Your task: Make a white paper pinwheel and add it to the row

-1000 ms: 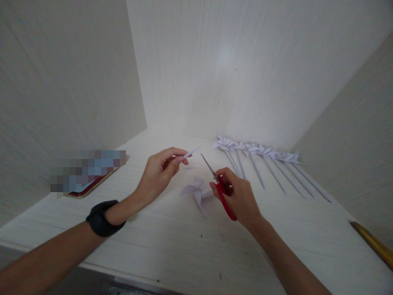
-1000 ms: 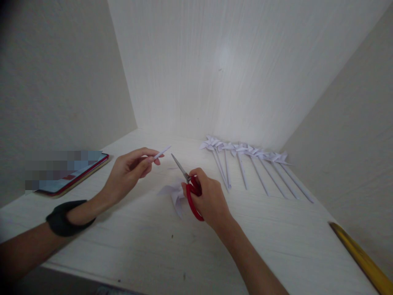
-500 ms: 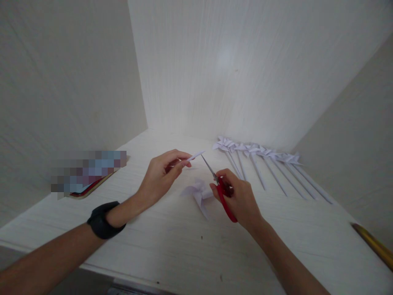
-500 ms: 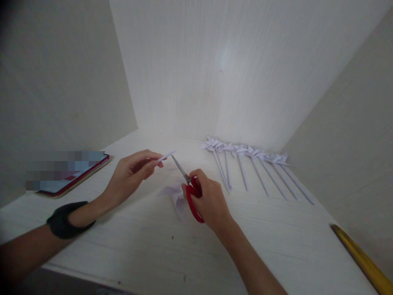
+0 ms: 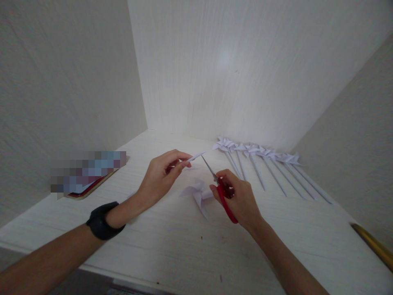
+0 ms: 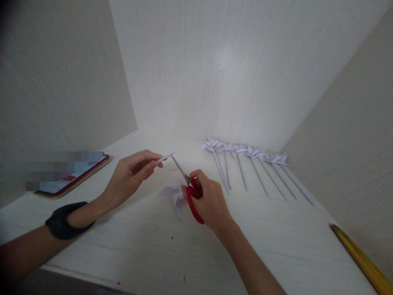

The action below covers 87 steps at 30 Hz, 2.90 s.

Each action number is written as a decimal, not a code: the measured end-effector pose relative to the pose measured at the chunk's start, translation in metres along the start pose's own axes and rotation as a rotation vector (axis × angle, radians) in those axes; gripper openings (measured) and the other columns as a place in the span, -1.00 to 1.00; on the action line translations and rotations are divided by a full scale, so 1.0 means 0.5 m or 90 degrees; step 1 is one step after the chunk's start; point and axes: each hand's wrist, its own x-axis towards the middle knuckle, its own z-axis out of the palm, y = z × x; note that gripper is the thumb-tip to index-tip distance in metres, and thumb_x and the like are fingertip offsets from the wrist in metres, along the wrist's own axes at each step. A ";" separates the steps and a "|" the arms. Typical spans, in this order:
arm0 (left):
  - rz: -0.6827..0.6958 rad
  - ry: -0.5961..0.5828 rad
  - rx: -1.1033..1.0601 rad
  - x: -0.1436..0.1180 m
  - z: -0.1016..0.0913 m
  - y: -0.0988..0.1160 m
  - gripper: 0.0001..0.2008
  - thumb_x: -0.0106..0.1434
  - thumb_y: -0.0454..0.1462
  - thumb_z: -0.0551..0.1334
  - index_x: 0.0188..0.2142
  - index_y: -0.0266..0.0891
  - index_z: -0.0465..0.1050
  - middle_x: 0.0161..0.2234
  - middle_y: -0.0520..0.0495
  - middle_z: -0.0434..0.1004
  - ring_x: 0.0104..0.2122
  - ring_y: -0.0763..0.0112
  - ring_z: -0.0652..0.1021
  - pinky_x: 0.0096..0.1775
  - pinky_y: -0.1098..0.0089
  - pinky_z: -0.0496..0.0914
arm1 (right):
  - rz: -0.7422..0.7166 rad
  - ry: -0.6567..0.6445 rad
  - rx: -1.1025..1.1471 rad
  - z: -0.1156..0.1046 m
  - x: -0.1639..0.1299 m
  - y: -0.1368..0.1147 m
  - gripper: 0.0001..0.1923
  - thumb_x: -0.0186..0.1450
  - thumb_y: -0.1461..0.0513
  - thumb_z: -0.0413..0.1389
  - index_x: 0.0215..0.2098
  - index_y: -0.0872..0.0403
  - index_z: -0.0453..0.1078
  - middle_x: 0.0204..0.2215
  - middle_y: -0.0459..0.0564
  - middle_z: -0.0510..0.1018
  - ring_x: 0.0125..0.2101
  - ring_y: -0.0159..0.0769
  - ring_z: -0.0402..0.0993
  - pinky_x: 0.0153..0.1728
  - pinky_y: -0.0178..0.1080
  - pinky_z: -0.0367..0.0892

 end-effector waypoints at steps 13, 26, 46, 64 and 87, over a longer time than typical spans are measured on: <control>0.003 0.018 0.012 0.002 -0.004 0.005 -0.83 0.26 -0.25 0.14 -0.25 -0.25 0.48 -0.37 -0.06 0.52 -0.44 0.50 0.44 -0.52 0.53 0.23 | 0.028 -0.018 -0.069 -0.012 -0.002 -0.021 -0.78 0.14 0.12 0.12 -0.31 0.04 0.27 -0.63 -0.18 0.40 -0.64 -0.43 0.24 -0.55 -0.37 0.15; 0.004 -0.005 0.000 -0.001 -0.002 0.002 -0.83 0.26 -0.26 0.14 -0.24 -0.26 0.47 -0.37 -0.06 0.51 -0.43 0.49 0.44 -0.50 0.53 0.24 | 0.026 -0.011 -0.032 -0.010 0.004 -0.017 -0.81 0.17 0.11 0.11 -0.32 0.04 0.27 -0.63 -0.19 0.42 -0.63 -0.44 0.27 -0.55 -0.39 0.16; -0.031 -0.001 -0.040 -0.001 0.000 0.001 -0.82 0.25 -0.23 0.14 -0.24 -0.24 0.48 -0.40 -0.06 0.51 -0.53 0.53 0.37 -0.56 0.54 0.20 | 0.010 0.000 -0.068 -0.007 0.003 -0.018 -0.87 0.20 0.15 0.04 -0.33 0.04 0.28 -0.62 -0.15 0.47 -0.63 -0.41 0.34 -0.55 -0.38 0.17; -0.074 0.049 -0.079 0.004 0.003 -0.001 -0.85 0.16 -0.22 0.24 -0.32 -0.25 0.36 -0.39 0.00 0.40 -0.50 0.56 0.38 -0.59 0.59 0.25 | 0.018 -0.021 -0.123 -0.004 -0.003 -0.017 -0.82 0.18 0.11 0.09 -0.31 0.03 0.27 -0.61 -0.16 0.47 -0.60 -0.37 0.34 -0.51 -0.34 0.15; 0.009 0.073 0.035 -0.002 0.002 -0.009 -0.96 0.18 -0.29 0.22 -0.34 -0.20 0.39 -0.40 0.04 0.39 -0.41 0.52 0.42 -0.43 0.54 0.33 | 0.129 0.056 0.000 0.001 0.012 0.011 -0.76 0.16 0.25 0.01 -0.18 0.01 0.22 -0.36 -0.04 0.54 -0.38 -0.27 0.51 -0.36 -0.26 0.35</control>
